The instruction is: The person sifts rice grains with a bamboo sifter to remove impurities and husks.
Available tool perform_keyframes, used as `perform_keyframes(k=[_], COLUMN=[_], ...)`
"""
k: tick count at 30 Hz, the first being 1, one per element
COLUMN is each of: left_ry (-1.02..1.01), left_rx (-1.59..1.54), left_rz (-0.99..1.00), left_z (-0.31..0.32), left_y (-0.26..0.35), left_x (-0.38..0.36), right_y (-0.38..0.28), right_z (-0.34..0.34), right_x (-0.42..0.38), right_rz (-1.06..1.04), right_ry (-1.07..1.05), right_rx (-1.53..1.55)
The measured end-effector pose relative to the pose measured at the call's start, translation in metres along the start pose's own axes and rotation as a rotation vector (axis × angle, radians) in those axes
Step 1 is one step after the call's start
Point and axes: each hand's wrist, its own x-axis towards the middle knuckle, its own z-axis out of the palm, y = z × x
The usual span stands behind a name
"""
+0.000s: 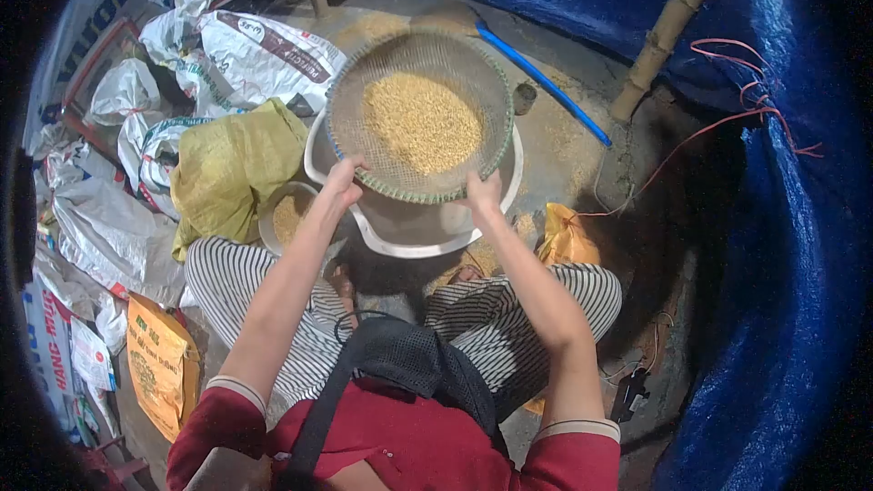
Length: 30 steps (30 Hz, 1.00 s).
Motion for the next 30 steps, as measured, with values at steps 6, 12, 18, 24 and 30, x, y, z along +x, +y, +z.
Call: perform_keyframes(k=[6, 12, 18, 24, 30], left_ry=[-0.036, 0.089, -0.012, 0.071, 0.052], left_rx=[-0.107, -0.126, -0.101, -0.111, -0.087], left_rz=[0.167, -0.146, 0.03, -0.028, -0.11], left_z=[-0.002, -0.017, -0.015, -0.021, -0.027], left_y=[-0.011, -0.027, -0.017, -0.027, -0.027], left_x=[0.007, 0.019, 0.021, 0.023, 0.026], right_y=[-0.003, 0.01, 0.014, 0.0, 0.005], right_z=[0.003, -0.004, 0.001, 0.002, -0.001], right_x=[0.001, 0.005, -0.004, -0.006, -0.01], right_rz=[-0.021, 0.252, 0.028, 0.245, 0.353], right_ry=[0.075, -0.009, 0.067, 0.082, 0.024], right_rx=[-0.1, -0.063, 0.001, -0.085, 0.011])
